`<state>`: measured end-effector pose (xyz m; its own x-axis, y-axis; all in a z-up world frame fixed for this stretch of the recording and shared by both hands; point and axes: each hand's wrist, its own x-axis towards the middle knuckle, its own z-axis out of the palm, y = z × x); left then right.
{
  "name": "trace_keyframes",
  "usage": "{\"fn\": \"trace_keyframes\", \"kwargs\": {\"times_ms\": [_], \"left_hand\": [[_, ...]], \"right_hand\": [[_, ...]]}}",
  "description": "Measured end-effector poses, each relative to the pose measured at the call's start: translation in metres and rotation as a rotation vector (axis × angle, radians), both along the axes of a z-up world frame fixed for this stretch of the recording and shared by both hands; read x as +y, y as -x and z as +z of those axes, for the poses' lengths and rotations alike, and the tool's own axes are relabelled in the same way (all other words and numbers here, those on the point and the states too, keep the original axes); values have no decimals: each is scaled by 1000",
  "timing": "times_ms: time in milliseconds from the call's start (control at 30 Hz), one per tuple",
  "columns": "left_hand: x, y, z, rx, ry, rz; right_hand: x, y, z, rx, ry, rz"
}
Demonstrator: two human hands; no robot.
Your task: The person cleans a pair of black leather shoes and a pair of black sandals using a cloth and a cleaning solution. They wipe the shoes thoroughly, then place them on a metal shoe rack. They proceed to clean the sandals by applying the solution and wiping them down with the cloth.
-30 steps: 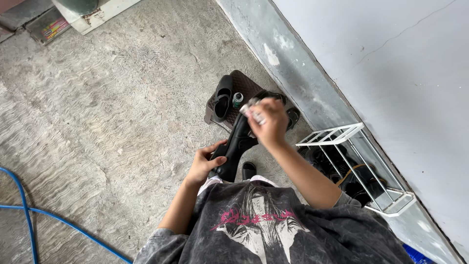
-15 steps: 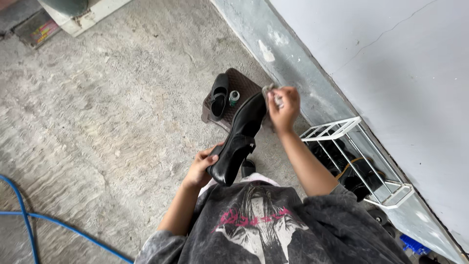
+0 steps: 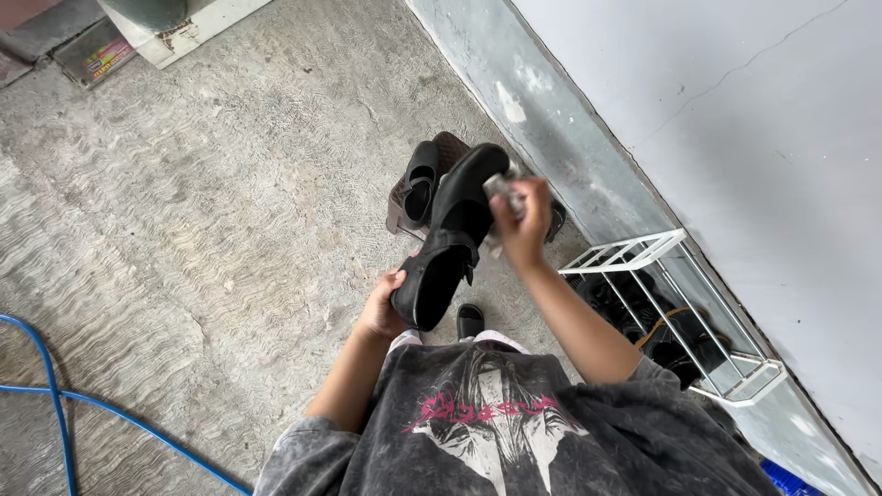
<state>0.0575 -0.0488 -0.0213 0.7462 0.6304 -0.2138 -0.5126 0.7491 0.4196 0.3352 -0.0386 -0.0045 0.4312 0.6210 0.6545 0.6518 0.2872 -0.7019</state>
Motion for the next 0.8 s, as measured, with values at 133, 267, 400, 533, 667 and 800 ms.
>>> {"fn": "trace_keyframes", "kwargs": {"times_ms": [133, 267, 400, 533, 667, 800], "left_hand": [[-5, 0, -4, -74, 26, -34], [-10, -4, -28, -168, -18, -66], [-5, 8, -20, 29, -88, -161], [11, -1, 6, 300, -429, -45], [24, -31, 29, 730, -932, 39], [18, -51, 33, 942, -978, 196]], "right_hand": [[-24, 20, 24, 277, 266, 122], [-21, 14, 35, 933, 333, 428], [-30, 9, 32, 904, 352, 474], [-33, 13, 21, 796, 358, 405], [-38, 26, 9, 682, 366, 424], [-35, 27, 9, 881, 480, 425]]}}
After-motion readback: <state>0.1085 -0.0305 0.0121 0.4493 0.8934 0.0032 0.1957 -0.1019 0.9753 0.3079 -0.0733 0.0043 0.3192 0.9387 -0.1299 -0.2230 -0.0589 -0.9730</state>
